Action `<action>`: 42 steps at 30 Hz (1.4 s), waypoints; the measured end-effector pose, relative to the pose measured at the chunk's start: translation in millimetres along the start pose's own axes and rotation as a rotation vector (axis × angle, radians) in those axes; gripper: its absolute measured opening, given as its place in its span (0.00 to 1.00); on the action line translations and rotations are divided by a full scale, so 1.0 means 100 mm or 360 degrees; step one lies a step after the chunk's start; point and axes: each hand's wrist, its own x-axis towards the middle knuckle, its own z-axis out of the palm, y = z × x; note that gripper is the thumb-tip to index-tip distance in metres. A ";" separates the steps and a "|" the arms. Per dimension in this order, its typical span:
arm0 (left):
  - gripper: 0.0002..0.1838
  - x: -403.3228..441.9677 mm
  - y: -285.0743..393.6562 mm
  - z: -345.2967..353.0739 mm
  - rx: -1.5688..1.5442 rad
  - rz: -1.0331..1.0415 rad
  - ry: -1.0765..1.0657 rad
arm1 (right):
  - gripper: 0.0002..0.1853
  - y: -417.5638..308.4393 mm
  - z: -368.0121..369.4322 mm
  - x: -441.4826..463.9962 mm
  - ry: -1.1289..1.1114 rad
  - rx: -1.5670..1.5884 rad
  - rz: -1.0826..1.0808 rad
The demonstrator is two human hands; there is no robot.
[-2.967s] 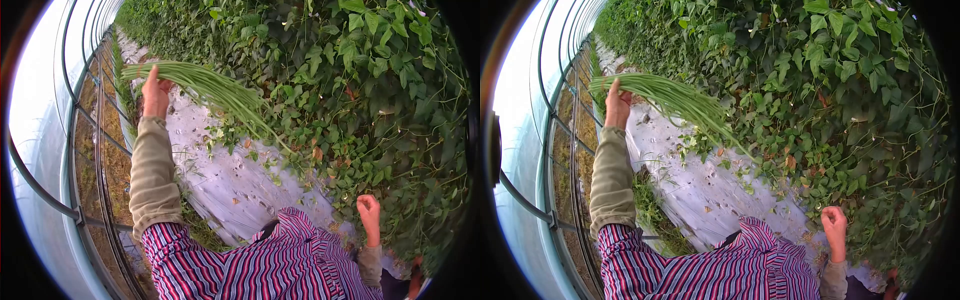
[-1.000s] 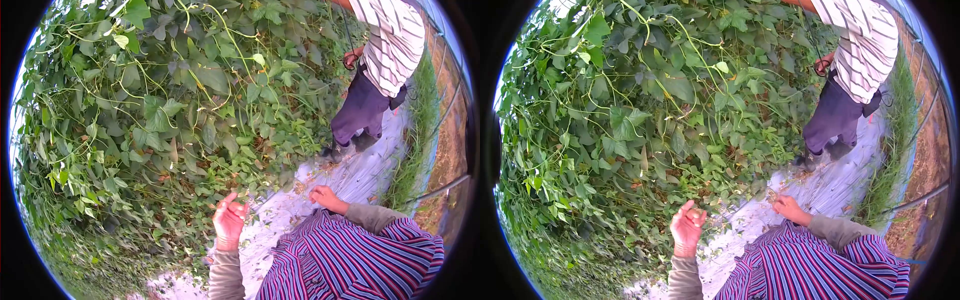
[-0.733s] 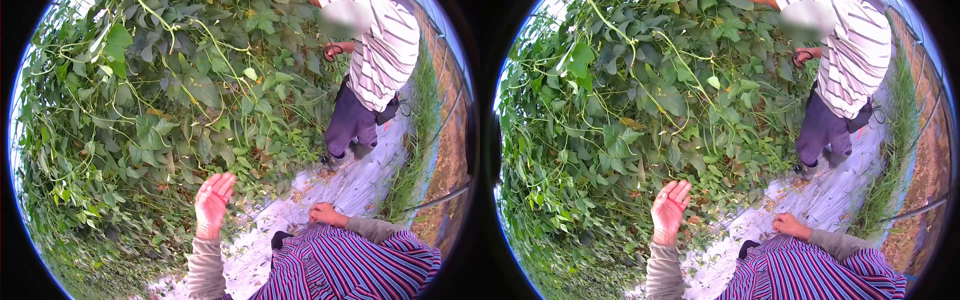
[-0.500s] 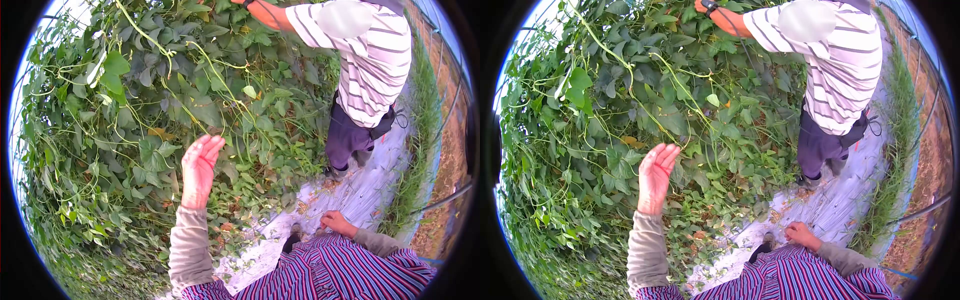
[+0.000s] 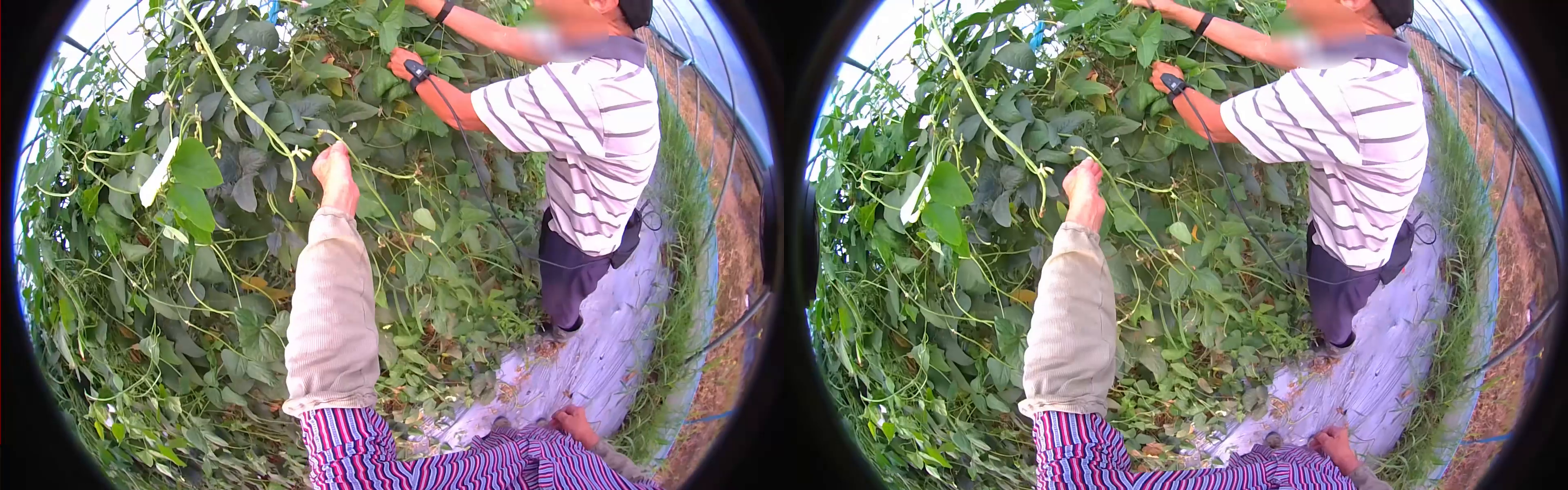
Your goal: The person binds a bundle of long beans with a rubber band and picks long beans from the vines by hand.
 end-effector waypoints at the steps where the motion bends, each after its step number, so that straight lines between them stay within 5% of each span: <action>1: 0.14 0.03 0.06 0.05 -0.0015 -0.0060 -0.0036 | 0.11 0.00 0.06 0.01 0.0052 0.0042 0.0072; 6: 0.07 0.18 0.11 0.22 -0.0478 -0.0048 0.0064 | 0.12 0.46 0.07 0.33 -0.0012 0.0006 0.0017; 15: 0.15 -0.04 0.40 -0.18 -0.0168 -0.0095 -0.0160 | 0.12 0.19 0.08 0.54 -0.0146 -0.0128 0.0102; 19: 0.15 -0.06 0.40 -0.36 -0.0206 -0.0178 -0.0118 | 0.16 -0.33 0.01 0.19 -0.0306 -0.0259 -0.0193; 30: 0.11 -0.58 1.05 -0.28 0.0424 -0.0220 -0.0578 | 0.12 0.20 -0.15 0.99 -0.0347 -0.0177 0.0116; 32: 0.13 -0.77 1.22 -0.12 0.0506 -0.0061 -0.0888 | 0.12 0.16 -0.11 1.09 -0.0378 -0.0135 0.0096; 36: 0.15 -1.26 2.15 0.33 0.0475 0.0499 -0.0922 | 0.13 0.00 -0.04 1.12 -0.0386 -0.0382 -0.0004; 42: 0.14 -0.49 3.68 0.60 -0.0137 0.1272 -0.0054 | 0.11 0.00 -0.17 1.09 -0.0351 -0.0186 0.0022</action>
